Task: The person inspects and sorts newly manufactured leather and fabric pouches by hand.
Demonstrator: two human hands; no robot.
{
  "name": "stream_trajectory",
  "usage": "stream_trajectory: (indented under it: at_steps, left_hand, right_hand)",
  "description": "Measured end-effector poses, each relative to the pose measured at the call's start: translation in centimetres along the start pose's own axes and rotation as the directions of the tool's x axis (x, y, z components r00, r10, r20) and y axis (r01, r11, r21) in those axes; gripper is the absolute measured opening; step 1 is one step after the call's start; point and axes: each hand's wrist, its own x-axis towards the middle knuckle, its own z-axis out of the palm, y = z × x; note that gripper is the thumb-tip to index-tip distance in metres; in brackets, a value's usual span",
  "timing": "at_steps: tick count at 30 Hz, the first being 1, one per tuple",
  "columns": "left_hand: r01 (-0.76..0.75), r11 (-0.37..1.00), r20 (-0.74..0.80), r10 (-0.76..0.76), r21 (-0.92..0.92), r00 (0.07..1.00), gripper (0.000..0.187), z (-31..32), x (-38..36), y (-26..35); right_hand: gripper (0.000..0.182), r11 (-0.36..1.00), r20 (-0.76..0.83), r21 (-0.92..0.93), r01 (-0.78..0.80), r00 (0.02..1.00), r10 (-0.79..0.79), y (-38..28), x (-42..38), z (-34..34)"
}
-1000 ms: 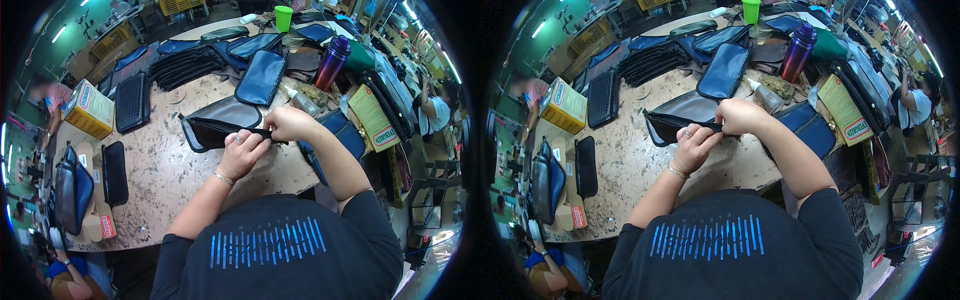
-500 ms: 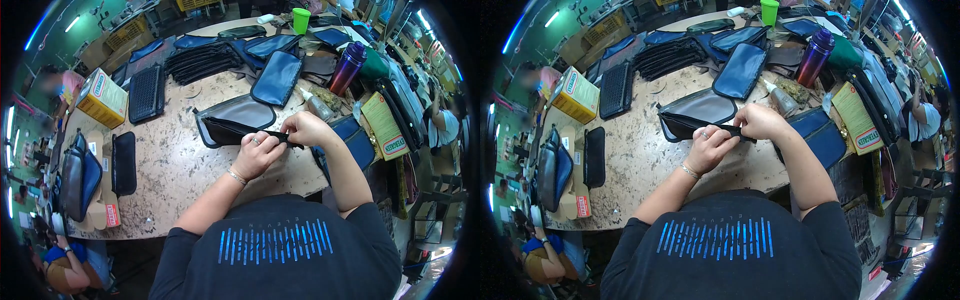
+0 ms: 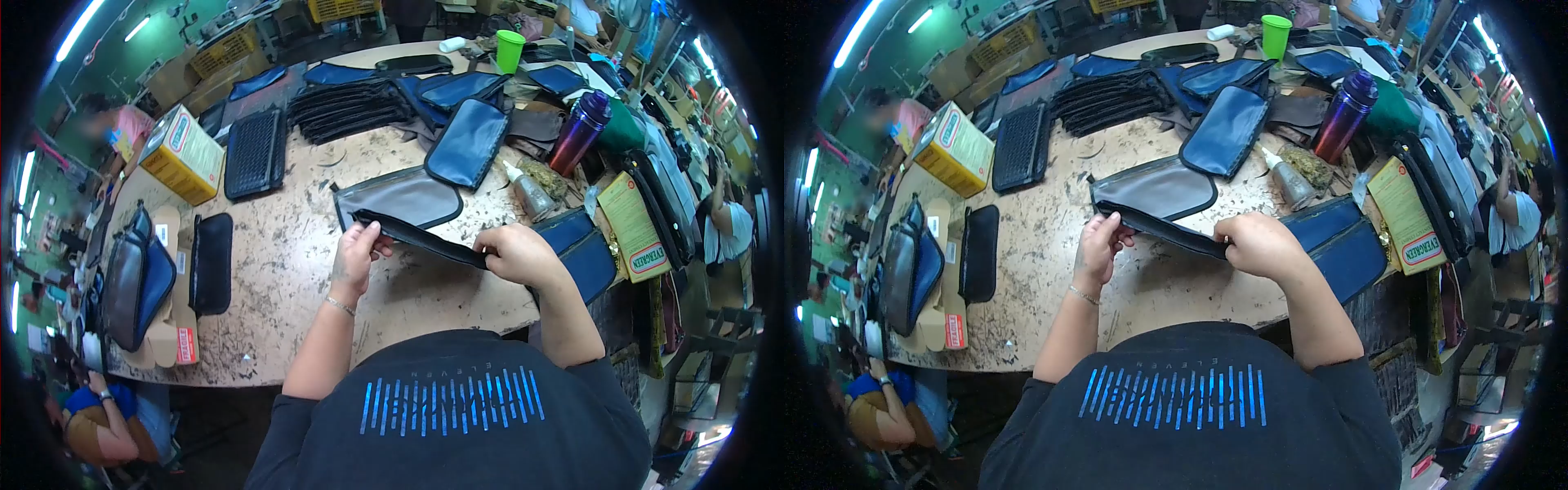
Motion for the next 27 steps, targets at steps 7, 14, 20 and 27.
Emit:
stream_trajectory:
  at_steps: [7,14,20,27]
  left_hand:
    - [-0.459,0.741,0.271,0.371,0.49,0.888,0.019,4.2,-4.7,3.0]
    - [-0.53,0.71,0.333,0.415,0.464,0.847,0.025,3.3,-6.0,3.0]
    - [-0.428,0.693,0.241,0.356,0.58,0.903,0.021,3.4,-6.4,4.2]
    - [-0.429,0.685,0.263,0.34,0.589,0.903,0.013,2.8,-7.1,4.2]
  right_hand:
    - [0.029,0.853,-0.455,0.027,0.521,0.766,-0.453,-4.2,0.2,1.3]
    - [0.016,0.805,-0.557,0.061,0.59,0.69,-0.463,-4.6,0.8,3.3]
    - [0.015,0.805,-0.544,0.142,0.576,0.725,-0.423,-5.0,0.5,3.2]
    - [0.018,0.768,-0.577,-0.023,0.64,0.619,-0.533,-5.4,0.5,3.4]
